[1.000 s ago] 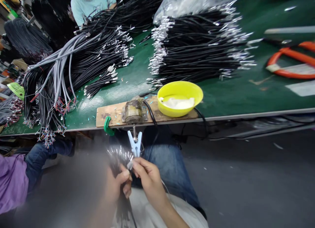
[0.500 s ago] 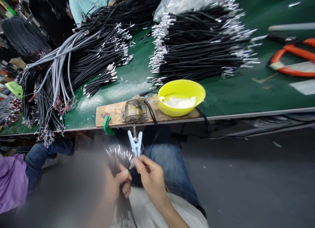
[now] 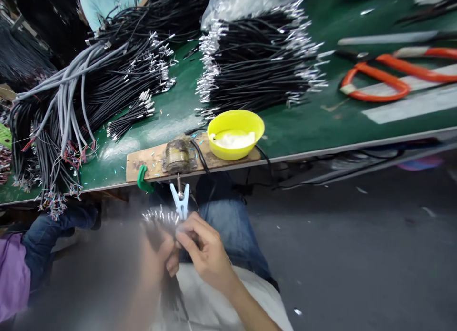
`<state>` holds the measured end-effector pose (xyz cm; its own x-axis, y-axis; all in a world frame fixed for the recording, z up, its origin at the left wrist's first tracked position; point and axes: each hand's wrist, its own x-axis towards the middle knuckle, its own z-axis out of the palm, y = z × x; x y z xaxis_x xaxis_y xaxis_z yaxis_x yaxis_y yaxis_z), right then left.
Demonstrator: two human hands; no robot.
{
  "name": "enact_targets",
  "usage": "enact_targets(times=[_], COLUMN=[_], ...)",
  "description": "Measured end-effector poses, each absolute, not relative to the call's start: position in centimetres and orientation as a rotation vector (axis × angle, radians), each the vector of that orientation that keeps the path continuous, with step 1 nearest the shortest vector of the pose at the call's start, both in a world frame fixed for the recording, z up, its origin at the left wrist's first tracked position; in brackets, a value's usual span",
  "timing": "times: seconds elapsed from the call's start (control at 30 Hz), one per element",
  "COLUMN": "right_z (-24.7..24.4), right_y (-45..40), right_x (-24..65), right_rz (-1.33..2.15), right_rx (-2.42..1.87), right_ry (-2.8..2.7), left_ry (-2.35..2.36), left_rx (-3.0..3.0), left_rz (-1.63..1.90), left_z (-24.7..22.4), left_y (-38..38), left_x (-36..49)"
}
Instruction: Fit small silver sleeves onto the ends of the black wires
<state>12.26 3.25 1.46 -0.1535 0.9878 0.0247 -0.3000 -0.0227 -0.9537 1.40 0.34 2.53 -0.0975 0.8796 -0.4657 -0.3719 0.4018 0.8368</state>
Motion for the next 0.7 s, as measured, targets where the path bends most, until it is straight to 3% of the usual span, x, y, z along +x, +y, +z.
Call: enact_targets(times=[0.1,0.23,0.37,0.5,0.7], right_z=[1.5,1.9,1.5,0.7,0.8], right_y=[3.7,4.3,4.5,4.4,4.0], right_x=[12.4,12.7,13.0,13.4,13.9], right_rz=[1.842,2.012,1.982,1.721,1.687], right_rx=[-0.742,-0.753,-0.865,-1.001,-0.826], right_ry=[-0.782,-0.588,-0.645,-0.721,-0.782], left_ry=[1.252,1.362,1.406,1.432,1.413], left_rx=[0.683,0.846,0.875,0.79,0.7], left_rz=[1.114,1.138,1.182,1.16,1.082], left_z=[3.1,4.1,4.7,5.3,6.5], left_y=[0.7,1.3,1.5,1.4,1.3], left_x=[1.3,1.2,1.3,1.7,1.9])
